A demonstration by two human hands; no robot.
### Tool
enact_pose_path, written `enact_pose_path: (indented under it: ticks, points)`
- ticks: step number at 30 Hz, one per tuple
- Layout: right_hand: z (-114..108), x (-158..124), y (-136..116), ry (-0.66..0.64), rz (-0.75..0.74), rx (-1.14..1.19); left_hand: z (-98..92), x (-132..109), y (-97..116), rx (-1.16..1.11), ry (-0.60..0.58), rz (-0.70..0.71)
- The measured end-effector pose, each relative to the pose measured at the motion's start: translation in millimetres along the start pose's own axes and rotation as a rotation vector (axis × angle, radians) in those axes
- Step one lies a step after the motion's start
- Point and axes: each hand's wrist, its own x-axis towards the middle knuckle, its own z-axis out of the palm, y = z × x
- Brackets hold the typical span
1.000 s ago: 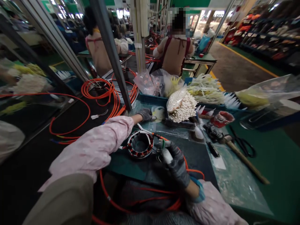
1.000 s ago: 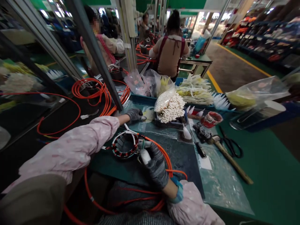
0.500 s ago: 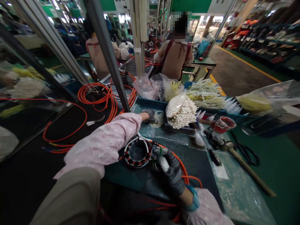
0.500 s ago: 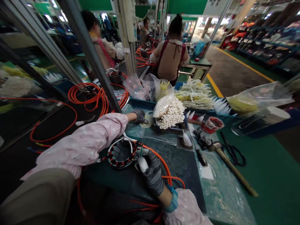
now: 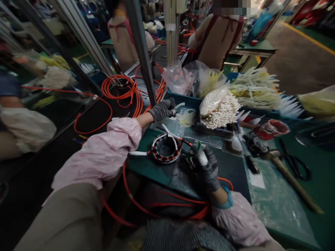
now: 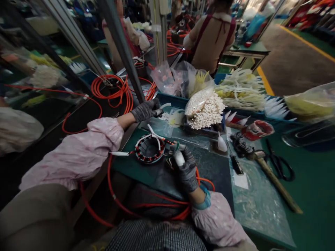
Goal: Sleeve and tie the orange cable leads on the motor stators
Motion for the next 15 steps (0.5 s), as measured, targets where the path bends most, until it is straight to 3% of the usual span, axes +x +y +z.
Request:
enact_pose_path:
  ticks: [2, 5, 9, 12, 15]
  points:
    - [-3, 4, -10, 0.015, 0.016, -0.024, -2.9, -33, 2, -0.02, 0.099, 0.064]
    - [-8, 8, -19, 0.033, -0.015, -0.061, 0.4, -98, 9, 0.106, 0.293, 0.327]
    - [-13, 12, -17, 0.075, -0.026, -0.089, 16.6, -174, 7, 0.262, 0.169, 0.617]
    - [-15, 14, -11, 0.082, -0.04, -0.133, 26.7, -196, -1, 0.467, 0.127, 0.838]
    - [-19, 16, -6, 0.112, -0.095, -0.181, 29.2, -192, -8, 0.437, 0.095, 0.856]
